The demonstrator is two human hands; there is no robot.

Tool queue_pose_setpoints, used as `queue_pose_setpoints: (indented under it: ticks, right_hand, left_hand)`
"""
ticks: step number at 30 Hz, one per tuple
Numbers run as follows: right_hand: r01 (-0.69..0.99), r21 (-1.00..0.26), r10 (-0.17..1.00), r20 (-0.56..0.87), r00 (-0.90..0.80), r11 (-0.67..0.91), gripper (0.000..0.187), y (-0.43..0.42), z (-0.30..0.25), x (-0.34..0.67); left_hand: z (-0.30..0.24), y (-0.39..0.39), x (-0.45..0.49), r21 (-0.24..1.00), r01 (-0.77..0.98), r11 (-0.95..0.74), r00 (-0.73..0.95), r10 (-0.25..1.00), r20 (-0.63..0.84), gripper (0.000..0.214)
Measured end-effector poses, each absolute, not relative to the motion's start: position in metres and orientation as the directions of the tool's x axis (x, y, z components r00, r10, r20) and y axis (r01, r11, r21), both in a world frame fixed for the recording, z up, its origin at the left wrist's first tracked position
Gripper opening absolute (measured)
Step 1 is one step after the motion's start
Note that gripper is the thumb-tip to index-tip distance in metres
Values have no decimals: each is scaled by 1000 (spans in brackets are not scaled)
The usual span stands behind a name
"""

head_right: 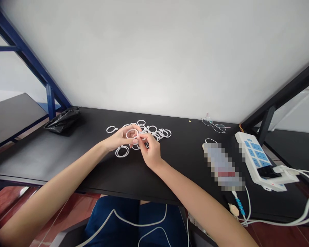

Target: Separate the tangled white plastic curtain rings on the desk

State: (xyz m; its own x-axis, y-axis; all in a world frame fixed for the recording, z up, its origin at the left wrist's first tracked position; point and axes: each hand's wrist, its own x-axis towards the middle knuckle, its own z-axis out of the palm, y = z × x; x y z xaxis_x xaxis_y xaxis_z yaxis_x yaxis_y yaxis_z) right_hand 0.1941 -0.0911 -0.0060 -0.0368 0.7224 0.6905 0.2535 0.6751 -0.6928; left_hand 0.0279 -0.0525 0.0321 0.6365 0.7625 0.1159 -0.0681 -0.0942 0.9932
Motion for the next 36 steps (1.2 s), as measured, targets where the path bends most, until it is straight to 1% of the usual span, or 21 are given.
queue_pose_setpoints:
  ticks: [3, 7, 10, 14, 18, 20, 25, 29, 32, 36]
  right_hand:
    - [227, -716, 737, 676, -13, 661, 9, -91, -7, 194]
    - [219, -755, 770, 638, 26, 618, 11, -90, -9, 194]
    - [224, -748, 765, 643, 14, 625, 11, -90, -9, 193]
    - [232, -719, 743, 669, -22, 655, 6, -92, -7, 192]
    - [310, -705, 751, 658, -49, 638, 9, -92, -4, 192]
    - [342, -694, 755, 651, -79, 634, 13, -92, -3, 193]
    - [398, -651, 758, 608, -234, 646, 26, -94, -6, 194]
    - [406, -640, 756, 585, -294, 653, 27, -96, -6, 194]
    - [426, -626, 755, 574, -315, 653, 25, -98, -4, 193]
    - [437, -616, 754, 564, -336, 656, 25, -100, -5, 191]
  left_hand:
    - [29, -54, 32, 984, -36, -175, 593, 789, 162, 37]
    - [23, -58, 41, 958, -42, -283, 463, 844, 270, 43]
    - [18, -60, 46, 939, -14, -343, 404, 857, 319, 37]
    - [15, -62, 47, 932, 28, -361, 320, 887, 333, 33]
    - [17, -62, 47, 936, 71, -344, 266, 911, 314, 33]
    - [18, -62, 46, 936, 81, -343, 260, 914, 312, 33]
    - [20, -61, 45, 944, 49, -328, 291, 908, 300, 35]
    - [20, -60, 44, 944, 41, -328, 307, 903, 300, 36]
    - [22, -58, 42, 946, 39, -321, 365, 886, 285, 38]
    - [27, -57, 39, 941, 108, -321, 452, 859, 241, 38]
